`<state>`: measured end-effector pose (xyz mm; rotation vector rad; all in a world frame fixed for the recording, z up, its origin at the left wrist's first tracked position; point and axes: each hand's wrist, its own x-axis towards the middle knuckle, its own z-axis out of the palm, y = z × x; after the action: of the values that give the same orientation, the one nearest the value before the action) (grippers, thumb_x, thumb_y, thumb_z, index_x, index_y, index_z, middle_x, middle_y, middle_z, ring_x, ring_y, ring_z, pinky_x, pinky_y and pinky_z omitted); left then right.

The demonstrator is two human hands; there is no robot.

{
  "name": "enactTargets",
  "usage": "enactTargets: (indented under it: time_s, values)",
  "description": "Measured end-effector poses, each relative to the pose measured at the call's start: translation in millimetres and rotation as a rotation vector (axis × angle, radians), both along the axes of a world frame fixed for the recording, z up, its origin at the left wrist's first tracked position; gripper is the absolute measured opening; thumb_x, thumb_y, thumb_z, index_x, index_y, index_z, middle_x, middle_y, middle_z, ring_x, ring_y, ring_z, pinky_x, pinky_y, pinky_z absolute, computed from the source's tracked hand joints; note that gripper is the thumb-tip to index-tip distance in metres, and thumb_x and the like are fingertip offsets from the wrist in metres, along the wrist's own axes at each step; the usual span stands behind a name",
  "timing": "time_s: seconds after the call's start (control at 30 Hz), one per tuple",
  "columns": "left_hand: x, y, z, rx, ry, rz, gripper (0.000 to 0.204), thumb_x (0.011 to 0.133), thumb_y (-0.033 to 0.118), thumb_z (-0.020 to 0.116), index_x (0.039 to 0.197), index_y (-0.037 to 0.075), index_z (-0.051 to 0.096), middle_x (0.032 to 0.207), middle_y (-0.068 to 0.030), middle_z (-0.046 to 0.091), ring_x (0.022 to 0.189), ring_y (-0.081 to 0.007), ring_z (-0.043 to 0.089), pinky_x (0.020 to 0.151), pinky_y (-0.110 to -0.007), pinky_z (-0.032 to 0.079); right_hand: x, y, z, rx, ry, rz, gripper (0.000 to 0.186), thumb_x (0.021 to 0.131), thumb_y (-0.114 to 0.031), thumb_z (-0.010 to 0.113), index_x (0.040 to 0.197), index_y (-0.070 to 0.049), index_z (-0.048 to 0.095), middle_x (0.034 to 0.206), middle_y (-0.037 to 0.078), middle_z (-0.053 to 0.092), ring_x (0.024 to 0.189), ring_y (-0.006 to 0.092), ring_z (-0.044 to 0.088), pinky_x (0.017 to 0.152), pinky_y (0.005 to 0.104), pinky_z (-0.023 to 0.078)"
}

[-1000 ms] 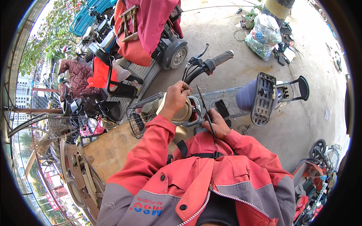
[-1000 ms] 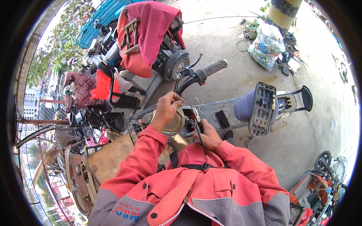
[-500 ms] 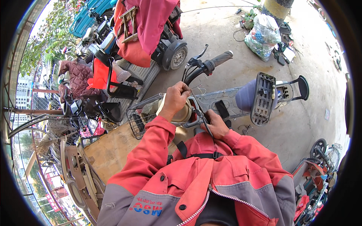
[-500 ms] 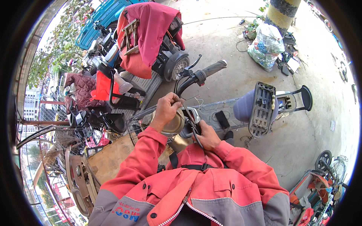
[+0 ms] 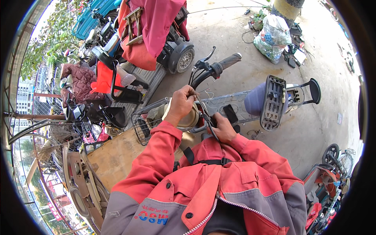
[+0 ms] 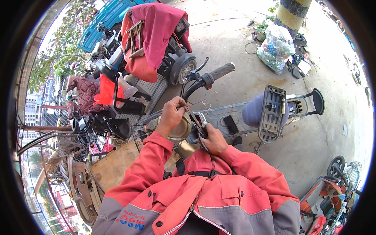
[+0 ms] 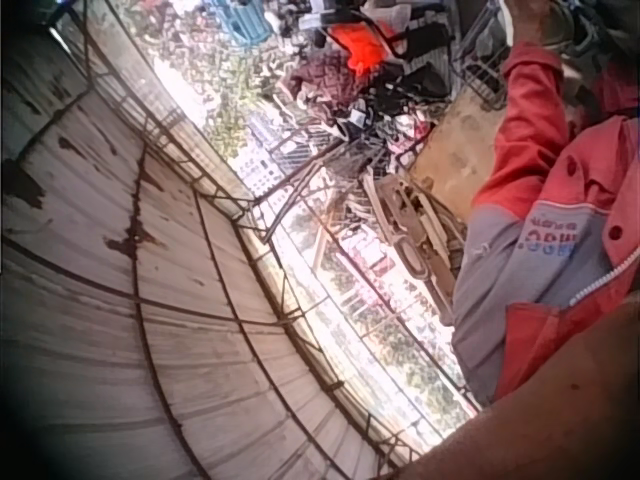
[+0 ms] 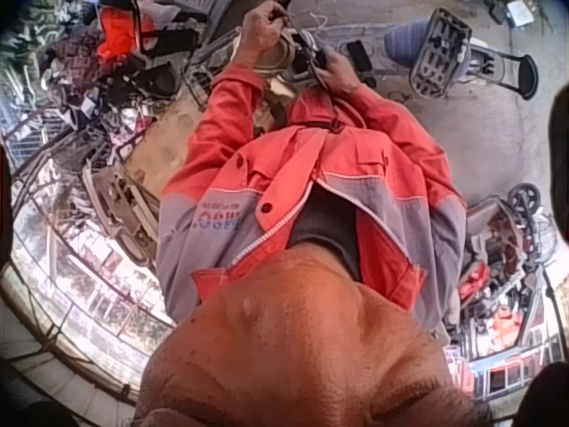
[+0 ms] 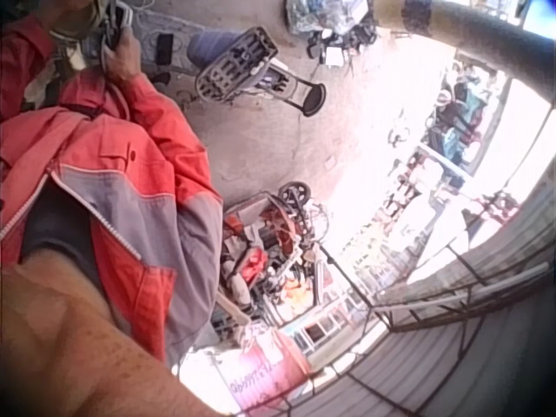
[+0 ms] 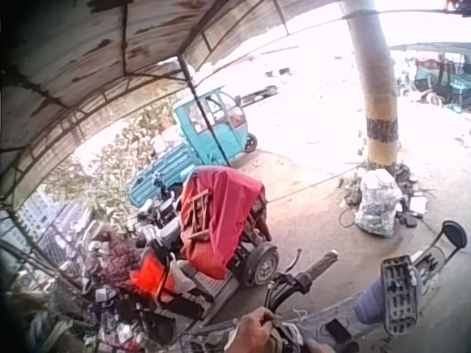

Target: The person works on the handlebar area of a scooter, using pliers to strip and adjust wires. They repeatedly cut and manipulate the wiring near the handlebar stem throughout the clip.

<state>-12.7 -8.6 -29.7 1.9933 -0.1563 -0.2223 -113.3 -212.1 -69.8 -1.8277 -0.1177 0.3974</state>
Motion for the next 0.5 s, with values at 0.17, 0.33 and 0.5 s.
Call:
enactTargets:
  time_s: [0.17,0.33,0.5]
  values:
    - [-1.3,-2.4,10.3,0.012,0.010,0.011,0.006,0.087,-0.008,0.056,0.088,-0.002,0.056,0.076,-0.0066,0.067,0.071,-0.0093,0.063,0.065,-0.025,0.050,-0.6,0.9,-9.1,0.024,0.023,-0.032,0.040,0.077,-0.023,0.075,0.091,0.004,0.049,0.077,0.029,0.059,0.073,0.0473,0.060,0.063,0.0473,0.047]
    - [-0.4,0.1,7.9,0.051,0.019,0.009,0.003,0.088,-0.005,0.058,0.088,-0.002,0.056,0.077,-0.0070,0.067,0.072,-0.0095,0.064,0.065,-0.025,0.050,-1.1,1.6,-15.2,0.062,0.036,-0.049,0.040,0.077,-0.023,0.076,0.091,0.004,0.051,0.077,0.027,0.060,0.072,0.0430,0.062,0.063,0.0460,0.047]
    - [0.0,3.6,4.4,0.061,0.034,-0.021,0.003,0.089,-0.004,0.058,0.089,-0.002,0.057,0.080,-0.0069,0.068,0.074,-0.0100,0.066,0.066,-0.025,0.051,1.2,-0.2,-11.2,0.044,0.054,-0.066,0.039,0.078,-0.023,0.075,0.090,0.005,0.051,0.073,0.025,0.058,0.065,0.0359,0.059,0.061,0.0434,0.046]
